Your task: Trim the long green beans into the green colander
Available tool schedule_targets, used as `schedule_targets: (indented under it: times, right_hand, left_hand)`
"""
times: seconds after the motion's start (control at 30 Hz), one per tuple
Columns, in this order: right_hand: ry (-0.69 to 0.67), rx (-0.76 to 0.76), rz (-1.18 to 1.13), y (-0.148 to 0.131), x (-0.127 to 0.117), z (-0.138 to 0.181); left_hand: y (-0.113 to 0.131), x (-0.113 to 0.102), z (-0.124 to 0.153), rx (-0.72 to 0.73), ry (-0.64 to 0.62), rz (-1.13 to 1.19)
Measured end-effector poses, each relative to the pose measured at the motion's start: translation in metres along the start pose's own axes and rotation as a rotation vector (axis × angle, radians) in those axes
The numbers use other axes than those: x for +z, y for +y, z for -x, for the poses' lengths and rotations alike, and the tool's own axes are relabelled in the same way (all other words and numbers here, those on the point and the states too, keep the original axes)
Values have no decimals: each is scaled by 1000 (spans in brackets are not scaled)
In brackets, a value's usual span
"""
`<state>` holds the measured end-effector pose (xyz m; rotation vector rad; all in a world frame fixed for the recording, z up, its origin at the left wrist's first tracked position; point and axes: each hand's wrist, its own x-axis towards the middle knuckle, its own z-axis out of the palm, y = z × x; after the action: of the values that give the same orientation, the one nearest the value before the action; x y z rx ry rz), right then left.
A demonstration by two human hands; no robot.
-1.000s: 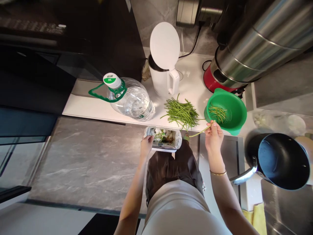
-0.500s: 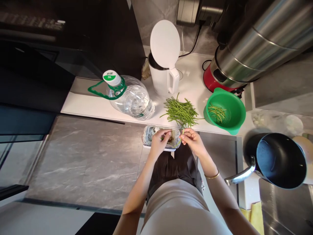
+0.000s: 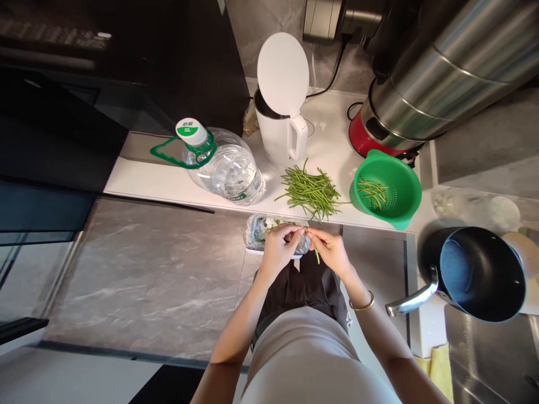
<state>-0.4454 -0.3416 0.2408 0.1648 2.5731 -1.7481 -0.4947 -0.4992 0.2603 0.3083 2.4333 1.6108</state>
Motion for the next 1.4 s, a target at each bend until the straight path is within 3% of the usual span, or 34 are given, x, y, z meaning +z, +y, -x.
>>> schedule_targets:
  times: [0.2,0.3,0.5,0.73,0.9,1.13,1.27,1.4]
  right_hand:
    - [-75,-283,246,7,-4,-1]
    - [-92,-326,243,12,-2,-1]
    - [-91,-193,-49,10,6,5]
    - [86,-35,-245,-3,20,4]
    - [405,64,-485,-7,11,-8]
    - [708,44,-652,5,-27,-22]
    - [669,68,-704,6,-34,-22]
    - [495,150,-663,5,-20,-17]
  left_hand:
    - [-9,-5,-1,-154,-116,87]
    - [-15,-9,-2,-194,-154,135]
    - [-22,-15,0,-310,-242,403]
    - [-32,-6,-2,-403,-253,646]
    - [-57,-2,-4,-412,-84,459]
    - [-136,-7,-1,-481,23,-83]
    - [-148,-5,2,-471,-5,-215]
    - [-133,1,-4,-426,-63,-285]
